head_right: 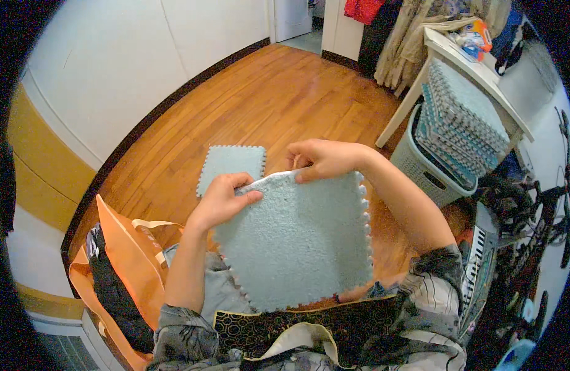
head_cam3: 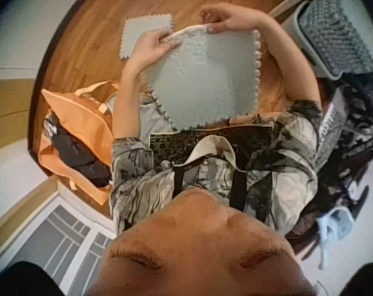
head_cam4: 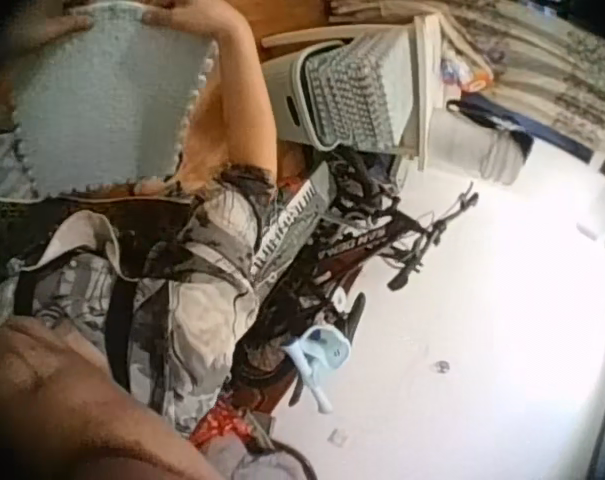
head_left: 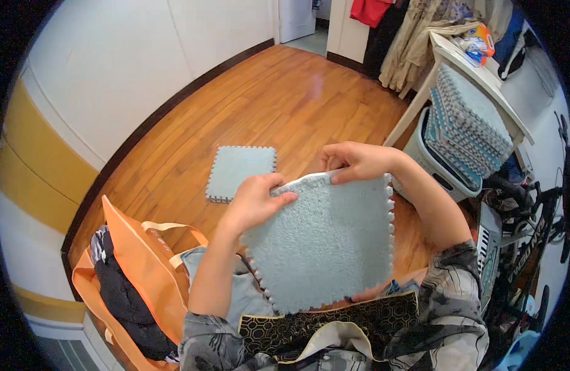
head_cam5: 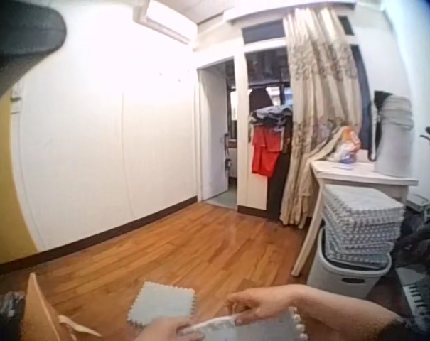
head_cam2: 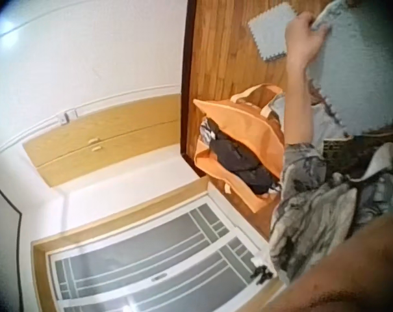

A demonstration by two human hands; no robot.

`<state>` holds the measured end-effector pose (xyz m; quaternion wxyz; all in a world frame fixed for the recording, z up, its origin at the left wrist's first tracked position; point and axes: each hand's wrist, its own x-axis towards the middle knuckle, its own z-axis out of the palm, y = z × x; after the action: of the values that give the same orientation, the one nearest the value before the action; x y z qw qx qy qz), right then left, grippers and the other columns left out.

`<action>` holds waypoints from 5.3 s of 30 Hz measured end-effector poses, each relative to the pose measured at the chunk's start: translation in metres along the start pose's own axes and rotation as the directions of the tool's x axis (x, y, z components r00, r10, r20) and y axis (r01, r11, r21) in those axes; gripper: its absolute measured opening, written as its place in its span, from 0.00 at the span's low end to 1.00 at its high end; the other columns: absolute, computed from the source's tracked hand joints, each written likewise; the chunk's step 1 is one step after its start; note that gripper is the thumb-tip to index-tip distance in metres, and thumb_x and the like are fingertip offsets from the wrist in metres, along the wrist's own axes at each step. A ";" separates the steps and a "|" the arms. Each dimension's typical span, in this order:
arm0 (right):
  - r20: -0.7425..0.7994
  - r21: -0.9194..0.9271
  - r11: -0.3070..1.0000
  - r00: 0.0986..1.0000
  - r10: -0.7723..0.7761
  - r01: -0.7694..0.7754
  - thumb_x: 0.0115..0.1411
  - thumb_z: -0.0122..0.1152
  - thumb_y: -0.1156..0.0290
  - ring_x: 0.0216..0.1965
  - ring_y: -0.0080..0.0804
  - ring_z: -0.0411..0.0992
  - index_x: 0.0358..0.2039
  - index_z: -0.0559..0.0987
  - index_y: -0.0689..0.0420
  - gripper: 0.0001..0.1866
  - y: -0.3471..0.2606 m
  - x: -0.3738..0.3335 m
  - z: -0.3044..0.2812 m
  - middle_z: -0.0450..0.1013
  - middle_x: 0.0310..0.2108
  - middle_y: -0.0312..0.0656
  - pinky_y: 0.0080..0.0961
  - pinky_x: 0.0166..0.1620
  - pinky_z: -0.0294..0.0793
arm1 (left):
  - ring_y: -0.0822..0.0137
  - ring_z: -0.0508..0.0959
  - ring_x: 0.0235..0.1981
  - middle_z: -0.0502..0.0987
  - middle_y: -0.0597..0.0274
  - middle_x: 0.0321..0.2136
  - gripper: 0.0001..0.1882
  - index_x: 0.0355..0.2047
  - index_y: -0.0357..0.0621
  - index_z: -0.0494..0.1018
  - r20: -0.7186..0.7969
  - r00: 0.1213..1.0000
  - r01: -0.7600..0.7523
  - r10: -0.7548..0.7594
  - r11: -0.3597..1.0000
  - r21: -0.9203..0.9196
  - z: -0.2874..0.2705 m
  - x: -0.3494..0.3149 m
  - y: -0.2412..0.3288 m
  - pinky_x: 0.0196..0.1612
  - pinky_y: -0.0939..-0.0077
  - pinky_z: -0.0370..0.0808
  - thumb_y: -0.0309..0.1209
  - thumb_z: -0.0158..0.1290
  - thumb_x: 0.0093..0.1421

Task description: The person sits on the floor and repeatedly picks up light blue interlocking foam tiles from a stack. They inspect each tile by turning it over and running their fingers along the edges, then place it back on the stack. The person occasionally places a tile on the floor but does not assemble them into a larger mat.

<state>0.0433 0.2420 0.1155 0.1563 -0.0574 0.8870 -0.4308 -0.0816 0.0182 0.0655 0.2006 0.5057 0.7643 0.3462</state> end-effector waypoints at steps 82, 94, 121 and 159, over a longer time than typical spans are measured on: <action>-0.816 0.561 0.651 0.477 0.328 0.511 0.55 0.56 0.69 0.47 0.28 0.65 0.53 0.60 0.60 0.27 0.069 -0.105 0.101 0.66 0.47 0.42 0.27 0.51 0.63 | 0.63 0.69 0.48 0.67 0.54 0.49 0.29 0.53 0.35 0.59 -0.226 0.967 -0.109 -0.121 0.601 -0.791 0.028 -0.003 -0.030 0.50 0.70 0.66 0.48 0.37 0.63; -0.821 0.560 0.828 0.138 0.554 0.011 0.55 0.56 0.57 0.59 0.45 0.51 0.59 0.49 0.61 0.39 0.153 -0.090 0.096 0.51 0.57 0.56 0.35 0.58 0.53 | 0.65 0.73 0.40 0.74 0.57 0.40 0.21 0.46 0.35 0.66 -0.377 0.903 -0.071 -0.204 0.796 -0.601 0.003 -0.009 -0.030 0.44 0.71 0.69 0.26 0.55 0.52; -0.153 0.787 -0.203 0.502 0.851 0.583 0.55 0.41 0.40 0.62 0.46 0.46 0.61 0.44 0.58 0.44 0.224 0.010 0.212 0.43 0.63 0.46 0.47 0.57 0.53 | 0.65 0.77 0.37 0.77 0.50 0.36 0.13 0.39 0.32 0.73 -0.635 0.767 0.110 -0.095 0.994 -0.015 -0.016 -0.027 -0.020 0.40 0.73 0.70 0.23 0.51 0.52; 0.038 0.523 -0.319 0.352 0.935 0.790 0.58 0.41 0.45 0.53 0.41 0.58 0.56 0.59 0.57 0.33 0.273 0.014 0.295 0.56 0.55 0.46 0.44 0.52 0.59 | 0.57 0.76 0.39 0.77 0.49 0.34 0.17 0.38 0.39 0.75 -0.805 0.430 -0.133 0.409 0.910 0.392 0.015 0.007 -0.045 0.44 0.67 0.71 0.17 0.50 0.44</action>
<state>0.1355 0.1887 -0.2722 -0.3298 0.4965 -0.0584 -0.8009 -0.1026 0.0186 0.0228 -0.3463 0.3973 0.7049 0.4748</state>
